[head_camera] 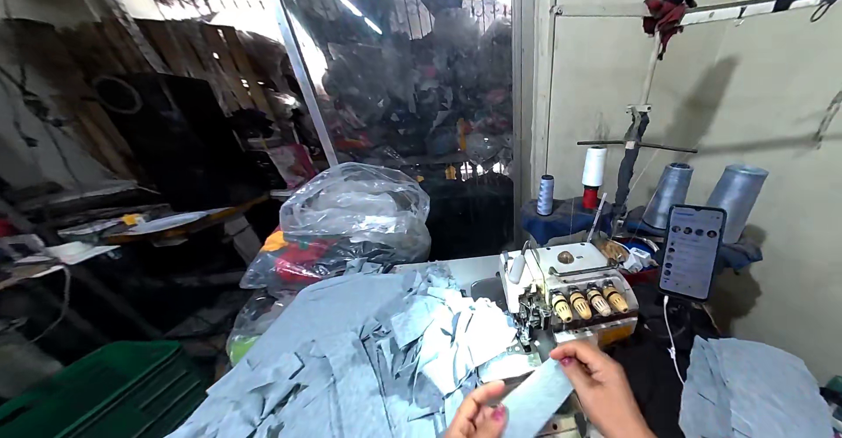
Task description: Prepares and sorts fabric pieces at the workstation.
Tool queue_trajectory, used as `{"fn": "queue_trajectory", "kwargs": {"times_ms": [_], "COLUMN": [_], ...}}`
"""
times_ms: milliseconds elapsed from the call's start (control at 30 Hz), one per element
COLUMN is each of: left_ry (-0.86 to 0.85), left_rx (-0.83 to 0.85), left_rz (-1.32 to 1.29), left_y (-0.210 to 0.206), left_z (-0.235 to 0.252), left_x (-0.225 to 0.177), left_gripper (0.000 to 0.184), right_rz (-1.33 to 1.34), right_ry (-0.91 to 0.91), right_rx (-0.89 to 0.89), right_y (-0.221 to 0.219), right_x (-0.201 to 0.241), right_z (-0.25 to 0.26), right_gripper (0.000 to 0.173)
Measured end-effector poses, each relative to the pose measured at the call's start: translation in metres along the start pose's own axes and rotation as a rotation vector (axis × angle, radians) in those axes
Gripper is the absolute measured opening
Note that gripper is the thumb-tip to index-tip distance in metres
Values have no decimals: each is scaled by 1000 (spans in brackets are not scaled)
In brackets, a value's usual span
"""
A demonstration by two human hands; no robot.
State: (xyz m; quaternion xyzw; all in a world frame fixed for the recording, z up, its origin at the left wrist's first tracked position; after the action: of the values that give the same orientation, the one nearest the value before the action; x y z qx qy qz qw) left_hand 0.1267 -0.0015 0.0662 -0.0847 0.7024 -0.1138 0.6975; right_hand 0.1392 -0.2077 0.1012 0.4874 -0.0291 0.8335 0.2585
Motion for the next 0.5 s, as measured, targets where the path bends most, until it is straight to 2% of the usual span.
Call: {"fn": "queue_trajectory", "kwargs": {"times_ms": [100,200,300,500], "left_ry": [-96,-122,-120,-91], "left_rx": [-149,-185,-172,-209], "left_rz": [257,335,312,255], "left_y": [20,29,34,40], "left_z": [46,75,90,102], "left_x": [-3,-7,-9,-3], "left_gripper": [25,22,22,22], "right_rz": [-28,-10,-11,-62], "right_ry": [-213,-291,-295,-191], "right_rx": [-51,-156,-234,-285], "right_y": [-26,-40,-46,-53], "right_x": [-26,-35,-33,-35], "right_z": [-2,0,1,4], "right_gripper": [22,22,22,19]}}
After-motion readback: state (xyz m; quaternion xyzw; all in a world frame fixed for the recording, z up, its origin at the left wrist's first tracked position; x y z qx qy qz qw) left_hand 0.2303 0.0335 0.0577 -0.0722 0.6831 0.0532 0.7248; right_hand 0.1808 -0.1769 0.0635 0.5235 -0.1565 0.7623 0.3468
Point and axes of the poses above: each hand's wrist, its own z-axis towards the middle knuckle, its own y-axis out of the back of the hand, x = y × z, the point moved 6 cm from there along z, towards the middle knuckle, and after that the axes turned 9 degrees about -x, right-handed, at the moved point
